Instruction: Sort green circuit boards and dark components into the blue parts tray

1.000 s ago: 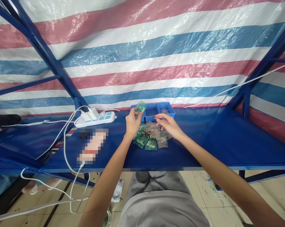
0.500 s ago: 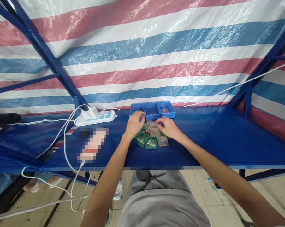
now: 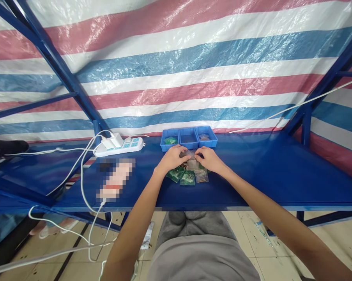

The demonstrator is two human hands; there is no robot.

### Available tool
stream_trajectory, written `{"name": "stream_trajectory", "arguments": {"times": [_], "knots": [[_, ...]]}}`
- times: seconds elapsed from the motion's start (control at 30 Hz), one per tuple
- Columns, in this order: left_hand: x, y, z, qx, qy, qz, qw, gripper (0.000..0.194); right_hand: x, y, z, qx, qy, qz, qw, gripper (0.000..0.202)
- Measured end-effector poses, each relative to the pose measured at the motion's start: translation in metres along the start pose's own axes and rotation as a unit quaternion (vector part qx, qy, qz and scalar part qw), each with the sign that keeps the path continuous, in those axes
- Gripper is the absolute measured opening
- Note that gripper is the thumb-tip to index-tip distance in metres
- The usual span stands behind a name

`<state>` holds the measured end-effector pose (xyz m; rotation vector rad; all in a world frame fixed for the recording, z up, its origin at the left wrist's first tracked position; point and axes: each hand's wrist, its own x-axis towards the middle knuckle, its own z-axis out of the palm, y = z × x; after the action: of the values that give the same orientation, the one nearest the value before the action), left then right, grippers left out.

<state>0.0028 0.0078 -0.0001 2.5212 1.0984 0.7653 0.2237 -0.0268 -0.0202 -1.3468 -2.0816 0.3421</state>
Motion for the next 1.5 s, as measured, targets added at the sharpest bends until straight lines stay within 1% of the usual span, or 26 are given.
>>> {"name": "stream_trajectory", "arguments": {"times": [0.07,0.17,0.27,0.4,0.47,0.53,0.63,0.7,0.77,0.9,1.03,1.13,1.23,1.33,1.5], "knots": [[0.001,0.001,0.002,-0.034,0.005,-0.006,0.999,0.042,-0.001,-0.002,-0.001,0.002,0.000,0.001,1.000,0.017],[0.003,0.002,0.004,-0.090,0.033,-0.022,0.995,0.037,-0.001,-0.003,0.000,0.007,0.002,0.003,1.000,0.015],[0.005,0.004,0.002,-0.160,0.054,-0.039,0.985,0.034,-0.001,-0.004,0.001,0.030,0.020,0.005,0.999,0.015],[0.005,0.010,-0.005,-0.273,0.045,-0.052,0.960,0.039,-0.002,-0.010,0.000,0.079,0.076,-0.009,0.994,0.025],[0.004,0.013,-0.007,-0.304,0.032,-0.060,0.950,0.045,-0.003,-0.014,-0.002,0.103,0.087,-0.017,0.991,0.023],[0.004,0.014,-0.006,-0.313,0.030,-0.064,0.947,0.046,-0.003,-0.017,-0.004,0.122,0.084,-0.016,0.989,0.019],[0.005,0.013,-0.002,-0.325,0.052,-0.061,0.942,0.033,-0.002,-0.018,-0.008,0.151,0.089,0.011,0.984,0.019],[0.006,0.012,0.000,-0.337,0.062,-0.054,0.938,0.023,-0.001,-0.016,-0.009,0.196,0.093,0.035,0.976,0.020],[0.006,0.012,-0.001,-0.339,0.059,-0.045,0.938,0.019,0.000,-0.014,-0.010,0.260,0.085,0.063,0.960,0.023],[0.006,0.015,-0.004,-0.324,0.060,-0.033,0.944,0.023,0.001,-0.012,-0.010,0.356,0.070,0.101,0.927,0.031],[0.006,0.017,-0.007,-0.315,0.054,-0.028,0.947,0.023,0.000,-0.013,-0.009,0.403,0.066,0.109,0.906,0.037],[0.005,0.019,-0.008,-0.308,0.045,-0.021,0.950,0.025,0.000,-0.013,-0.009,0.420,0.071,0.116,0.897,0.038],[0.004,0.021,-0.009,-0.301,0.036,-0.021,0.953,0.027,-0.001,-0.012,-0.009,0.421,0.076,0.120,0.896,0.038],[0.004,0.024,-0.009,-0.304,0.044,-0.025,0.951,0.028,-0.001,-0.013,-0.009,0.416,0.067,0.117,0.899,0.036],[0.005,0.025,-0.008,-0.294,0.058,-0.031,0.954,0.028,-0.001,-0.016,-0.011,0.362,0.043,0.095,0.926,0.028]]}}
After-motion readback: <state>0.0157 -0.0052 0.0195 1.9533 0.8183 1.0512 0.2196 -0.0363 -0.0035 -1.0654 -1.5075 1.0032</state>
